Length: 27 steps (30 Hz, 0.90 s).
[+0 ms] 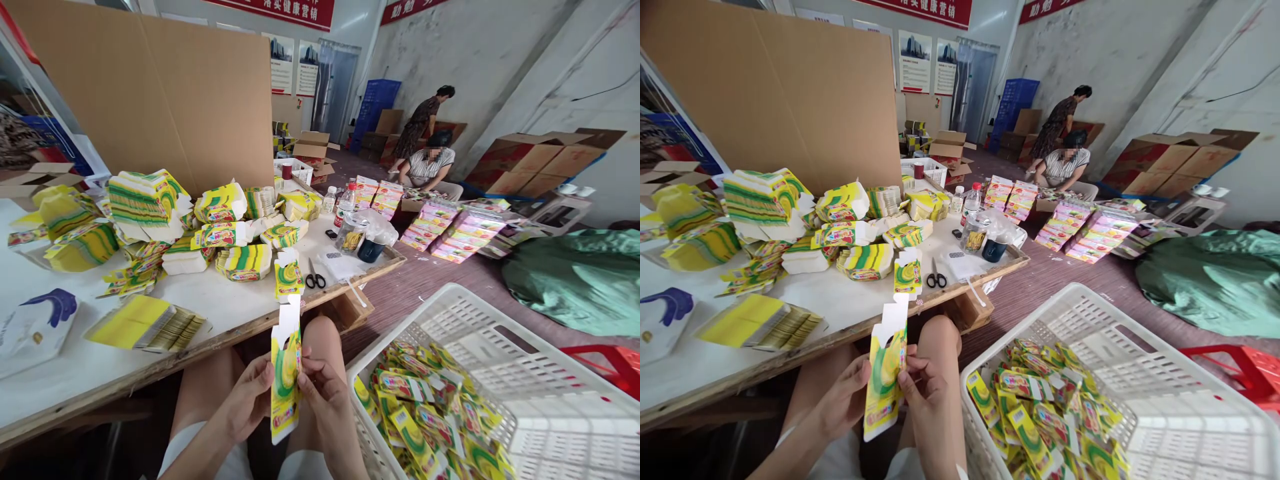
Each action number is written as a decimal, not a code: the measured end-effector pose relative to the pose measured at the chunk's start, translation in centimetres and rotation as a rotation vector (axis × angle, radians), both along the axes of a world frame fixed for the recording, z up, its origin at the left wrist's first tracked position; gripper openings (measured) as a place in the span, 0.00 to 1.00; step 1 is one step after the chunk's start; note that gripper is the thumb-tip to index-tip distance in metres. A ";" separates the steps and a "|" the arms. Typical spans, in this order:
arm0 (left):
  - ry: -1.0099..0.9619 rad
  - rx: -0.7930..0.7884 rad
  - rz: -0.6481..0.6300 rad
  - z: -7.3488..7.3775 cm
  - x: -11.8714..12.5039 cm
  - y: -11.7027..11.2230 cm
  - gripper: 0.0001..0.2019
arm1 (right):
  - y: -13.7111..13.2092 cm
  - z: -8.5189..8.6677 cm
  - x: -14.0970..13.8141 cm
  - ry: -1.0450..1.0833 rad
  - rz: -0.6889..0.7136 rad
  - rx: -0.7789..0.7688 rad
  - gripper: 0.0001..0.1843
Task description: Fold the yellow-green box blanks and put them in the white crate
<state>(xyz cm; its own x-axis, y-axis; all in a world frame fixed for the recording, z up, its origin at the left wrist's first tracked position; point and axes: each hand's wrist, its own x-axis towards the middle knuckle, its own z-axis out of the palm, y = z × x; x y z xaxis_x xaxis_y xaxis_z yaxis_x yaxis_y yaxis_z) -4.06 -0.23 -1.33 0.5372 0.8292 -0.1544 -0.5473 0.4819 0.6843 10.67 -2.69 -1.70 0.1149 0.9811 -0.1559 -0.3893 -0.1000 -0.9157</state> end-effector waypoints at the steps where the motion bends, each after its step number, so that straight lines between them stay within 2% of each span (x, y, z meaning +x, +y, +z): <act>1: 0.007 0.004 -0.004 -0.1 0.0 -0.1 0.24 | 0.0 0.0 0.0 -0.035 -0.006 -0.006 0.21; 5: 0.067 0.004 0.043 -0.2 0.1 0.1 0.23 | 0.0 0.0 0.0 -0.134 -0.007 -0.015 0.24; 8: 0.103 -0.016 0.109 -0.2 0.5 0.3 0.20 | -0.2 -0.2 -0.2 -0.152 0.015 -0.016 0.22; 11: 0.180 -0.045 0.176 -0.3 1.0 0.2 0.20 | -0.4 -1.0 -0.4 -0.147 0.034 -0.038 0.18; 14: 0.254 -0.046 0.213 -0.7 1.4 0.2 0.23 | -0.7 -1.9 -0.5 -0.145 0.003 -0.049 0.17; 18: 0.329 0.065 0.265 -1.2 1.5 0.4 0.24 | -0.5 -2.6 -0.2 -0.237 -0.030 -0.013 0.16; 21: 0.364 0.146 0.328 -1.3 1.3 0.2 0.29 | -0.2 -2.4 0.3 -0.374 -0.042 0.045 0.15; 24: 0.380 0.195 0.305 -1.0 0.8 -0.2 0.33 | -0.1 -2.1 0.9 -0.421 -0.044 0.143 0.18; 27: 0.385 0.233 0.175 -0.4 0.2 -0.5 0.35 | -0.3 -1.7 1.6 -0.422 -0.011 0.227 0.23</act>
<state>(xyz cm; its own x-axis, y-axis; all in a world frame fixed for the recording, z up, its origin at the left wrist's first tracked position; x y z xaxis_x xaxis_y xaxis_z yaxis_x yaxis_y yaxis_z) -3.86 -0.70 -1.74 0.3266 0.9383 -0.1137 -0.2926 0.2147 0.9318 12.26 -2.95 -3.38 0.1325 0.9833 0.1250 0.0212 0.1233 -0.9921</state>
